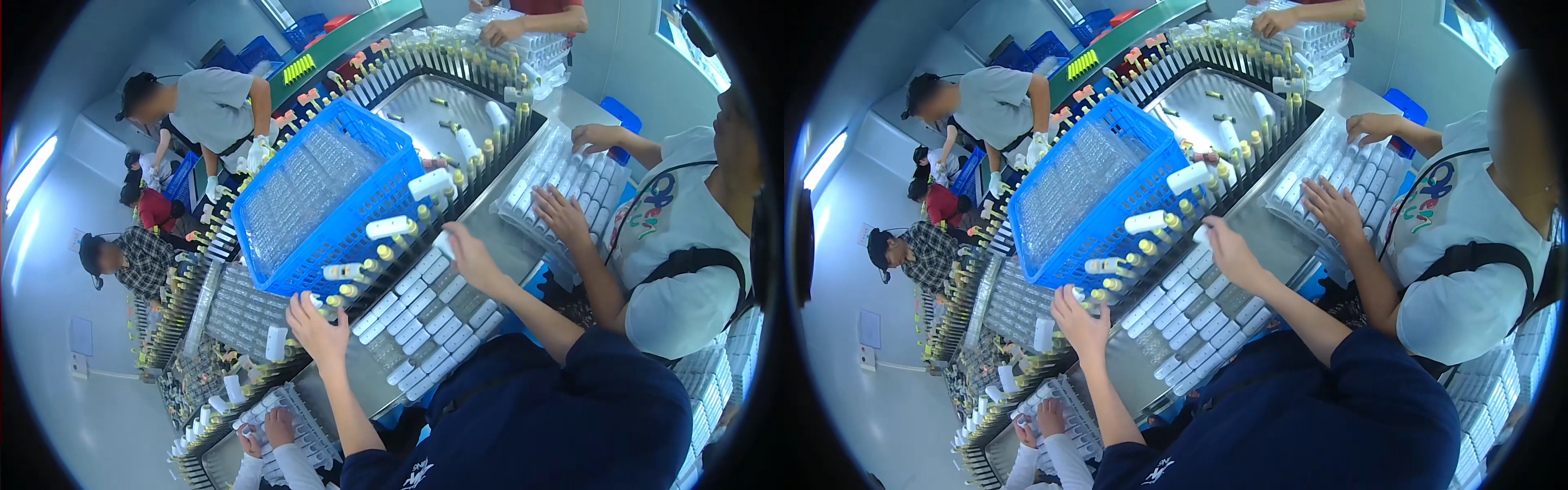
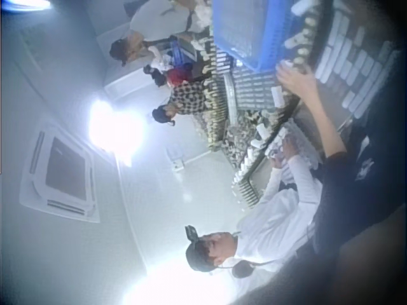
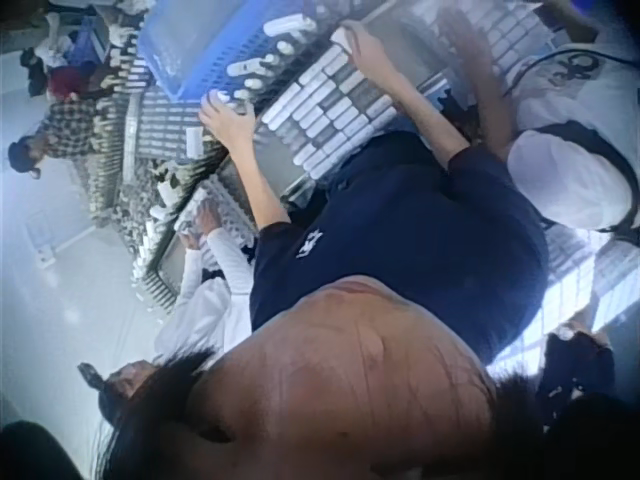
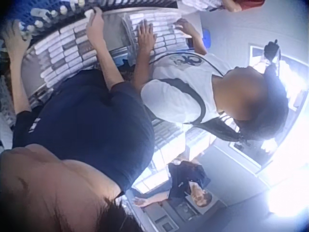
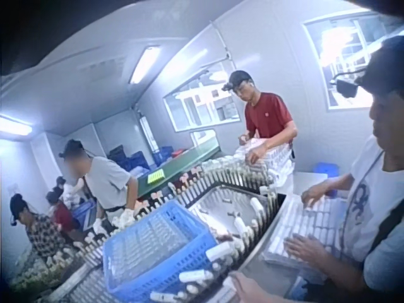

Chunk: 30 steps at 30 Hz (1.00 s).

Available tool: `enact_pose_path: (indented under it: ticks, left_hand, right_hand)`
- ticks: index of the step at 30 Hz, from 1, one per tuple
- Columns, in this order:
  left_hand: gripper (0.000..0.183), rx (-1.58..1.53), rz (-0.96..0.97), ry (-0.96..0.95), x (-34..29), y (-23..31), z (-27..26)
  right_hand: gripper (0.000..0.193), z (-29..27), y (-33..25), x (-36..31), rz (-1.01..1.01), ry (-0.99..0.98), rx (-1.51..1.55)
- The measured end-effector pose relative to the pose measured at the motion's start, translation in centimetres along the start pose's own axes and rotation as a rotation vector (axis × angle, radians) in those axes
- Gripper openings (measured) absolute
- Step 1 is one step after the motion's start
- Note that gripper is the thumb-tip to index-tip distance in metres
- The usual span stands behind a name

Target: The person places small white cylindrical items into a clear plastic tray with bubble wrap. They repeatedly pick up items from a blue basket and arrange them in the tray, then stack the filled trays on a nearby table.

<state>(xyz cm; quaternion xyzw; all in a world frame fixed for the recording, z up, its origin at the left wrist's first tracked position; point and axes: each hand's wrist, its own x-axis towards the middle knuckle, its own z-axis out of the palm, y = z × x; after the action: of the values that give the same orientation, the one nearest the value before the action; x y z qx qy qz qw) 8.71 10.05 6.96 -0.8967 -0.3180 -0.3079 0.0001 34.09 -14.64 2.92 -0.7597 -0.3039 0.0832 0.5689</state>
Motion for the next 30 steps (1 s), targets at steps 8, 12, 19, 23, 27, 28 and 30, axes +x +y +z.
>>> enact_pose_path:
  ticks: [8, 12, 19, 23, 27, 28, 30]
  left_hand:
    - [0.073, 0.089, -0.196, 0.086, -1.3, -5.0, -0.3]
    - [0.079, 0.18, -0.272, 0.068, -1.9, -7.4, -1.1]
    - [0.063, 0.227, -0.369, 0.382, -7.1, -5.3, -2.2]
    - [0.04, -0.126, -0.263, 0.239, -13.5, 1.2, 0.7]
    - [0.035, -0.315, -0.211, -0.002, -18.6, 4.8, 3.5]
    - [0.035, -0.33, -0.239, -0.019, -20.0, 4.8, 4.0]
    - [0.036, -0.355, -0.248, -0.05, -20.7, 4.3, 4.8]
  right_hand:
    - [0.038, -6.5, -0.2, 5.1, -0.032, 0.391, 0.284]
    - [0.037, -8.5, 1.5, 7.4, -0.085, 0.511, 0.245]
    - [0.044, -9.6, 4.0, 16.9, 0.059, 0.683, 0.195]
    - [0.055, -9.4, 6.9, 21.7, 0.091, 0.789, -0.134]
    - [0.054, -10.1, 5.9, 23.3, 0.027, 0.573, -0.433]
    - [0.054, -8.3, 4.3, 23.9, -0.024, 0.407, -0.498]
    - [0.054, -7.6, 2.1, 23.3, -0.092, 0.136, -0.639]
